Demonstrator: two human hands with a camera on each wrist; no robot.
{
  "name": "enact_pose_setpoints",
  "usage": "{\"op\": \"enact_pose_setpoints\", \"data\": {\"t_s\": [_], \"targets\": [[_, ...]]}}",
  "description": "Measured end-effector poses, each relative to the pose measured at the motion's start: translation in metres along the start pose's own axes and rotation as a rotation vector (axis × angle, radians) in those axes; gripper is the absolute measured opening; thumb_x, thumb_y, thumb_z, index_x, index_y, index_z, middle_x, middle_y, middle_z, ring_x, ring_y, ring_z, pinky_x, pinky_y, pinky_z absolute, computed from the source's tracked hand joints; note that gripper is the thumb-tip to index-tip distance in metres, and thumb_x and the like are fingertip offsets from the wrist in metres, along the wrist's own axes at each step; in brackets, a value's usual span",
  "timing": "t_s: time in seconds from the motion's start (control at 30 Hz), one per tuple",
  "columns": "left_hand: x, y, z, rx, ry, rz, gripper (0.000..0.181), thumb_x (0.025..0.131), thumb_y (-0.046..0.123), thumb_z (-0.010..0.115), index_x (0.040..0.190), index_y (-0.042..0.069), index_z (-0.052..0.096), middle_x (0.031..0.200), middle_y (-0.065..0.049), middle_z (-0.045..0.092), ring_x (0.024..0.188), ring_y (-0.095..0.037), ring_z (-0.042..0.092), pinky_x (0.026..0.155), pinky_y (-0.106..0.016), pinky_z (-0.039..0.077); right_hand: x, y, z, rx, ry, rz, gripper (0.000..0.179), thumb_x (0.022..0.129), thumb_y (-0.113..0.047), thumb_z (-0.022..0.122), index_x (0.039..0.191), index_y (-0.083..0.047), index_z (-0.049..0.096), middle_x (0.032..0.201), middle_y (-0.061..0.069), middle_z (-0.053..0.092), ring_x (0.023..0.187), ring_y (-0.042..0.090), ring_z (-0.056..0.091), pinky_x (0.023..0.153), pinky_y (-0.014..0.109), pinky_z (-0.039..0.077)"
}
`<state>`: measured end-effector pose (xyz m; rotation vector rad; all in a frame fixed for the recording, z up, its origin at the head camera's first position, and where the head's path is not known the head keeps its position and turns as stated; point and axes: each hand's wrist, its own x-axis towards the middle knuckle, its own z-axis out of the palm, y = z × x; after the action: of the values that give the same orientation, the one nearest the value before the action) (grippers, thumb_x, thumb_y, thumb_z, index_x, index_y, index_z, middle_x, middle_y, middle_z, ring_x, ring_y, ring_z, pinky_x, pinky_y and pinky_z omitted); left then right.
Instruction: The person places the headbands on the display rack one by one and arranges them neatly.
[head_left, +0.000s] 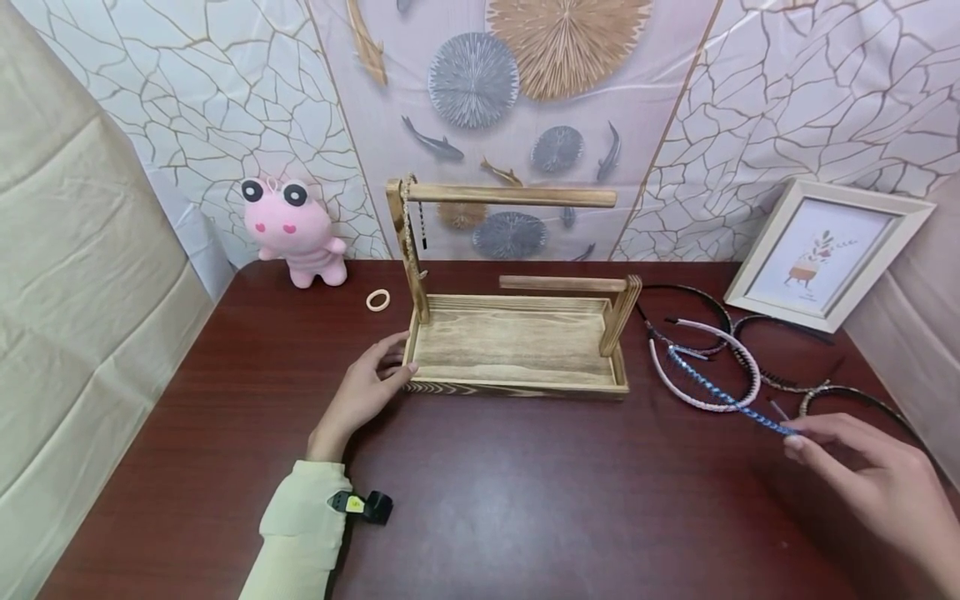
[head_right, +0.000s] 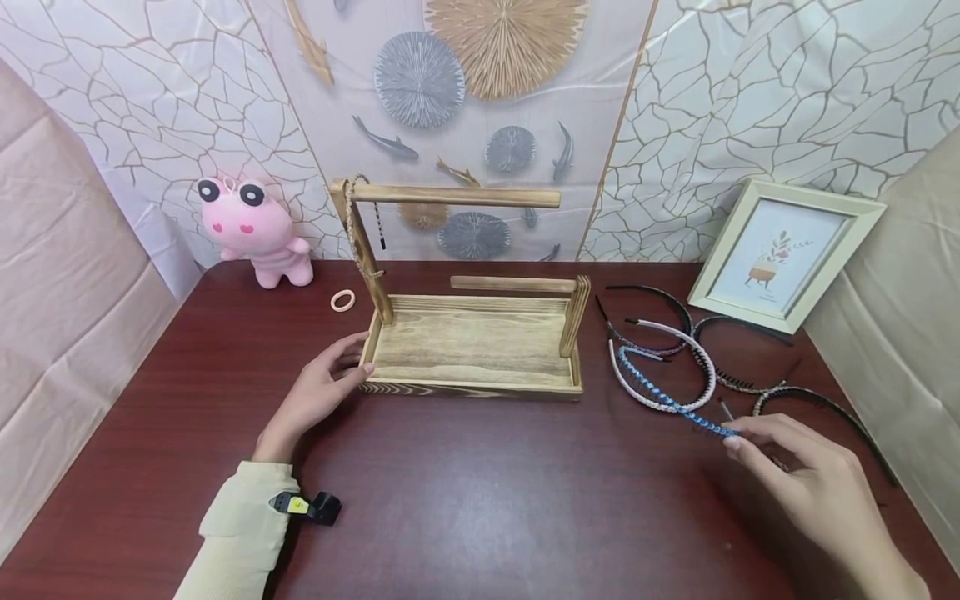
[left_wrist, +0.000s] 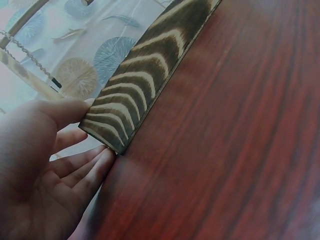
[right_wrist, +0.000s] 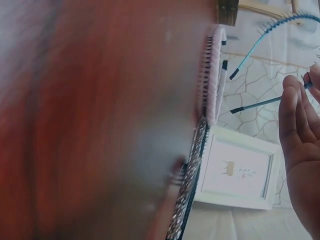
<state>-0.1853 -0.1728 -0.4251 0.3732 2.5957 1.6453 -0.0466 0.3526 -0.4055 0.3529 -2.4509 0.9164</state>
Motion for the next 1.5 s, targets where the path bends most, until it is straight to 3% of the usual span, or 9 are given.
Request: {"op": "enact_pose_setpoints", "data": {"t_s": [0.17, 0.3, 0.63, 0.93, 1.23, 1.5], "targets": [[-0.001, -0.001, 0.000, -0.002, 0.002, 0.001, 0.052, 0.095, 0.006, 0.066, 0.142, -0.006, 0.047, 0.127, -0.030, 0.058, 0.120, -0.041, 0.057, 0.102, -0.049, 0.051, 0.010, -0.013, 0.003, 0.080, 0.012, 0.136, 0.023, 0.080, 0.020, 0.069, 0.098, 0.005, 0.069, 0.075, -0.015, 0.070, 0.066, -0.008, 0.065, 0.060, 0.005, 0.051], [-0.001, -0.001, 0.000, -0.003, 0.005, 0.007, 0.052, 0.095, 0.005, 0.066, 0.142, -0.006, 0.047, 0.126, -0.030, 0.058, 0.120, -0.041, 0.057, 0.102, -0.050, 0.051, 0.021, -0.017, 0.007, 0.107, 0.031, 0.172, 0.021, 0.084, 0.018, 0.066, 0.098, 0.003, 0.067, 0.072, -0.017, 0.069, 0.063, -0.007, 0.065, 0.058, 0.006, 0.051], [0.000, 0.002, -0.001, -0.014, -0.001, 0.011, 0.052, 0.095, 0.005, 0.066, 0.142, -0.007, 0.047, 0.127, -0.031, 0.058, 0.120, -0.042, 0.056, 0.102, -0.050, 0.051, 0.051, -0.026, 0.019, 0.204, 0.086, 0.171, 0.017, 0.089, 0.016, 0.061, 0.101, 0.005, 0.063, 0.076, -0.016, 0.070, 0.063, -0.002, 0.067, 0.059, 0.010, 0.054], [-0.001, 0.001, -0.001, -0.009, 0.003, 0.013, 0.052, 0.095, 0.005, 0.065, 0.142, -0.007, 0.047, 0.126, -0.031, 0.059, 0.119, -0.041, 0.058, 0.102, -0.049, 0.051, 0.078, -0.032, 0.032, 0.326, 0.129, 0.116, 0.014, 0.089, 0.018, 0.060, 0.101, 0.011, 0.059, 0.080, -0.010, 0.072, 0.064, 0.000, 0.067, 0.059, 0.009, 0.054], [0.000, 0.000, 0.000, -0.015, 0.005, 0.004, 0.052, 0.095, 0.004, 0.065, 0.142, -0.007, 0.047, 0.125, -0.031, 0.059, 0.118, -0.041, 0.058, 0.102, -0.050, 0.051, 0.100, -0.037, 0.038, 0.238, 0.154, 0.088, 0.011, 0.089, 0.011, 0.065, 0.097, 0.008, 0.059, 0.075, -0.016, 0.068, 0.063, -0.004, 0.065, 0.057, 0.006, 0.050], [-0.001, 0.002, -0.001, -0.011, 0.002, -0.003, 0.052, 0.095, 0.005, 0.065, 0.142, -0.006, 0.047, 0.126, -0.031, 0.059, 0.118, -0.040, 0.058, 0.102, -0.049, 0.051, 0.122, -0.046, 0.043, 0.247, 0.167, 0.060, 0.009, 0.090, 0.008, 0.064, 0.095, 0.005, 0.058, 0.076, -0.018, 0.067, 0.064, -0.005, 0.064, 0.060, 0.006, 0.051]]}}
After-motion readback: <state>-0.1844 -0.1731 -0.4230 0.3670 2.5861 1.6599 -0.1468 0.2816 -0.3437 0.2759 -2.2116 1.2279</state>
